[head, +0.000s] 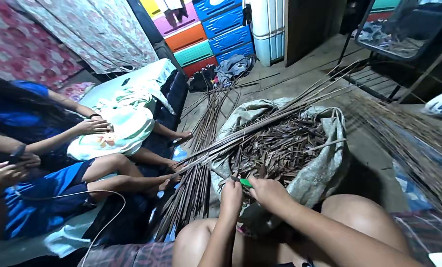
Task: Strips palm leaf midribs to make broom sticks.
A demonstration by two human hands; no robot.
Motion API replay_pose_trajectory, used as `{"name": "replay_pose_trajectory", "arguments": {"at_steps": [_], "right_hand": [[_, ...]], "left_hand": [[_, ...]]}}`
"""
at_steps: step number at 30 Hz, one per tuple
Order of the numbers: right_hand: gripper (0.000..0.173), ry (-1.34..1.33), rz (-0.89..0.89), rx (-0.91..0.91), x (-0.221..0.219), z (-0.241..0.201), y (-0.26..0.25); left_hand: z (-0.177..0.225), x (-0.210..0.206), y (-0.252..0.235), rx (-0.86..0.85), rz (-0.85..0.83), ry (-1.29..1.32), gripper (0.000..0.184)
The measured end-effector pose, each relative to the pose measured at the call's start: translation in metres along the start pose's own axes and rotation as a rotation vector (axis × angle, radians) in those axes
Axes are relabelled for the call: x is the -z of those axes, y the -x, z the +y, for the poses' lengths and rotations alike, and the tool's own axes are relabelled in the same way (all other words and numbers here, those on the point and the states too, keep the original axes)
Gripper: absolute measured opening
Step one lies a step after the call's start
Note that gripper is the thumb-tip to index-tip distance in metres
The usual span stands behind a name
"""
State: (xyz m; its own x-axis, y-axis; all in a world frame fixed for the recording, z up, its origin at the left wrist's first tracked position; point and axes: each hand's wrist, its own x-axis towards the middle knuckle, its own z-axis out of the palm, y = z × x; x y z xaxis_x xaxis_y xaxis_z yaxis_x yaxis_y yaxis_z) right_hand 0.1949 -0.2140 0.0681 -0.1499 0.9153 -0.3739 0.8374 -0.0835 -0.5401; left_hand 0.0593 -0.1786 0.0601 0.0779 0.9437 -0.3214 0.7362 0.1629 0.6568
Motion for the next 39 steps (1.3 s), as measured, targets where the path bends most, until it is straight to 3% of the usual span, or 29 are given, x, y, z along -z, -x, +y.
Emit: {"name": "replay_pose_trajectory", "arguments": {"at_steps": [5, 9, 12, 18, 24, 29, 32, 39], "right_hand": [[0.038, 0.109, 0.114, -0.148, 0.003, 0.004, -0.020], [0.038, 0.047, 0.222, -0.300, 0.019, 0.019, -0.028], [0.037, -0.036, 0.141, -0.205, 0.026, 0.018, -0.017], [0.034, -0.132, -0.057, -0.014, 0.000, 0.009, -0.004], [0.037, 0.123, 0.070, -0.113, 0.002, 0.004, -0.016], [0.037, 0.094, 0.230, -0.262, 0.011, 0.016, -0.031], [0.038, 0.039, 0.212, -0.288, 0.028, 0.029, -0.030], [0.036, 0.081, 0.077, -0.009, 0.012, 0.020, -0.013]], "left_hand": [[0.005, -0.001, 0.007, -0.037, -0.037, 0.026, 0.041], [0.003, -0.002, 0.011, -0.040, -0.055, 0.030, 0.042], [-0.001, -0.001, 0.010, -0.030, -0.050, 0.034, 0.042], [0.003, -0.001, 0.008, -0.005, -0.030, 0.000, 0.037], [0.011, -0.002, 0.012, -0.071, -0.011, -0.155, 0.042], [0.016, -0.002, 0.016, -0.077, -0.007, -0.227, 0.044], [0.008, -0.001, 0.015, -0.085, -0.020, -0.096, 0.043], [-0.002, -0.001, 0.005, 0.025, -0.113, 0.514, 0.032]]}}
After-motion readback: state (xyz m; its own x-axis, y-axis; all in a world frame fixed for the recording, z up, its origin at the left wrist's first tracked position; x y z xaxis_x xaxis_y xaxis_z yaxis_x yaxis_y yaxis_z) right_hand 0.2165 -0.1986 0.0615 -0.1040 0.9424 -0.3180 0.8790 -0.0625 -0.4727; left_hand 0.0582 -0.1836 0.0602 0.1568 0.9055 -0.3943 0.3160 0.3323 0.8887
